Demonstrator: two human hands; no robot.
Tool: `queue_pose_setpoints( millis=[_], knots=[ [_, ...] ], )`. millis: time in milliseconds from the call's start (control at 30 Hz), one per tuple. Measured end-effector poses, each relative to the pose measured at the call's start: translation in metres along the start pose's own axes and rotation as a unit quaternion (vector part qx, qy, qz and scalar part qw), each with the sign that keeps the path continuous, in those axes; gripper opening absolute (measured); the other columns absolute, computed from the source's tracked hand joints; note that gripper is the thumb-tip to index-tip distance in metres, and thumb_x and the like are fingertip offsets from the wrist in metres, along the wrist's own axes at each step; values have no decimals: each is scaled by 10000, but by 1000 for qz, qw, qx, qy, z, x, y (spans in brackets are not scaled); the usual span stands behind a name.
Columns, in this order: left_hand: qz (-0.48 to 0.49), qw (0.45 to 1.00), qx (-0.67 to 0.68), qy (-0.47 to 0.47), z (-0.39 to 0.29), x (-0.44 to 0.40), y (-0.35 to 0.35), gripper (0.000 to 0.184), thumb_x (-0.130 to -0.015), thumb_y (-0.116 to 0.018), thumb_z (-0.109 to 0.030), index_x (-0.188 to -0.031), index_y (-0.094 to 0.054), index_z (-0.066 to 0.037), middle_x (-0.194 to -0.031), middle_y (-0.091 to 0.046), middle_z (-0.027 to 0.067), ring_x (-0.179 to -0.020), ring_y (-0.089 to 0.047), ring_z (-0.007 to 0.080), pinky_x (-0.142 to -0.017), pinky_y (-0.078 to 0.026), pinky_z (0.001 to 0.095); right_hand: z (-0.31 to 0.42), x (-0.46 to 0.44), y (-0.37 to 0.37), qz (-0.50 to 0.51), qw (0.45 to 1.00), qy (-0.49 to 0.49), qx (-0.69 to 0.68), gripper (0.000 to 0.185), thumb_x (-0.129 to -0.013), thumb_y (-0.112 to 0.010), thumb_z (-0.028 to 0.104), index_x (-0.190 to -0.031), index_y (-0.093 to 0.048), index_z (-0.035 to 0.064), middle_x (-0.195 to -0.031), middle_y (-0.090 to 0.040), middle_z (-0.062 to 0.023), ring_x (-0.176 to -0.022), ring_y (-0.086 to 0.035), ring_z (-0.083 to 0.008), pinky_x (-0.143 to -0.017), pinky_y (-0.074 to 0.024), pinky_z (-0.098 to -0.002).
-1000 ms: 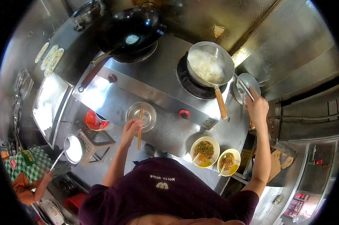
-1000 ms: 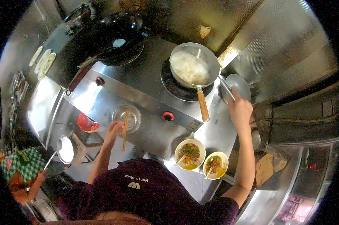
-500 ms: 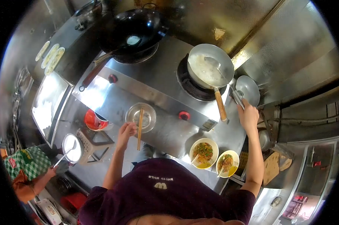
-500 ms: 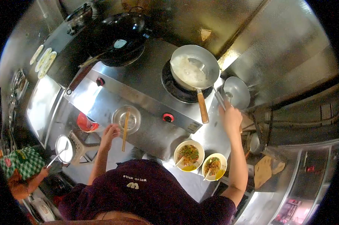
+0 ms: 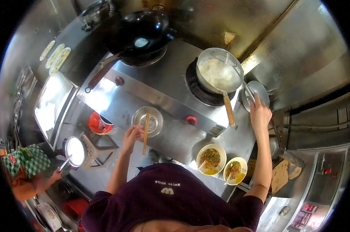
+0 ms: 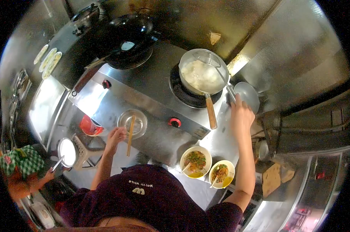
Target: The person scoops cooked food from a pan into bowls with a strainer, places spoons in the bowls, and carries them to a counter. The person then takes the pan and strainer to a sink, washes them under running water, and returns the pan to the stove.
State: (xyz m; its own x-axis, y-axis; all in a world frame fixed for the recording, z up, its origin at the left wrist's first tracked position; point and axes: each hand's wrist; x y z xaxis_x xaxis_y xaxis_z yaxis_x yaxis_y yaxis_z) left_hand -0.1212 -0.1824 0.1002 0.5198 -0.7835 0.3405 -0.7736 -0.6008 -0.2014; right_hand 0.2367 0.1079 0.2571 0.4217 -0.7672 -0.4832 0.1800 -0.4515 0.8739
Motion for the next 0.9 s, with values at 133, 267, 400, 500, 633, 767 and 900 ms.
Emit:
queue_pose_setpoints(
  millis=[133,267,400,500,633,767,900],
  knots=[
    [-18,1000,6,3,6,2,8,187,-875,-489,-218,-952,-560,-63,-785,-566,-2,-683,-535,79,-661,-436,203,-9,-13,-36,24,999,10,47,342,-766,-582,215,-1092,-520,130,-744,-594,-99,-646,-595,-278,-527,-477,-379],
    [-23,1000,3,6,6,3,7,181,-874,-490,-217,-934,-562,-62,-775,-560,-4,-671,-527,77,-641,-427,200,-15,-12,-51,-32,993,103,48,319,-748,-587,177,-1062,-543,145,-692,-560,-55,-597,-587,-235,-497,-485,-336],
    [-17,1000,3,7,9,-2,7,188,-870,-491,-218,-932,-557,-53,-770,-562,2,-669,-523,78,-634,-420,203,-21,-4,-24,-21,980,178,85,368,-738,-561,120,-1102,-547,162,-725,-536,-35,-627,-563,-195,-524,-472,-315],
    [-15,1000,-2,12,8,-6,1,195,-869,-489,-217,-938,-555,-46,-771,-565,9,-669,-519,79,-636,-416,202,-37,-2,-4,-40,965,231,116,437,-699,-581,104,-1131,-540,162,-687,-464,-34,-630,-520,-183,-524,-454,-303],
    [-2,1000,-1,17,6,-7,-2,197,-870,-480,-212,-943,-554,-45,-772,-568,13,-680,-522,82,-639,-414,198,-55,5,24,-31,964,230,129,521,-619,-627,91,-1128,-543,164,-686,-440,-32,-654,-507,-176,-562,-451,-297],
    [-3,1000,-4,28,5,-7,-4,193,-871,-471,-208,-947,-556,-53,-772,-565,7,-693,-526,84,-642,-416,198,-71,19,38,-30,982,163,88,475,-667,-641,110,-1130,-551,163,-700,-473,-51,-656,-510,-200,-566,-440,-317],
    [-4,999,-9,31,7,-8,-9,195,-872,-469,-217,-949,-559,-62,-782,-561,-1,-704,-529,84,-648,-418,200,-67,37,47,-21,999,22,-41,384,-751,-619,108,-1130,-567,140,-744,-554,-86,-650,-538,-238,-586,-441,-331]
  ],
)
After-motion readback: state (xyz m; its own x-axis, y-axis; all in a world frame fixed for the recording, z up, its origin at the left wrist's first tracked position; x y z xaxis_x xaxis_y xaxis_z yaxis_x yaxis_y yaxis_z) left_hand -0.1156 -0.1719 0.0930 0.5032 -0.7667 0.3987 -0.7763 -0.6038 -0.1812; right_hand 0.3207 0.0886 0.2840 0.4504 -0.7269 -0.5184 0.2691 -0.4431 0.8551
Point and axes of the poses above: each hand's wrist, its own x-axis away from the middle knuckle, its own y-axis out of the back of the hand, z = x × y
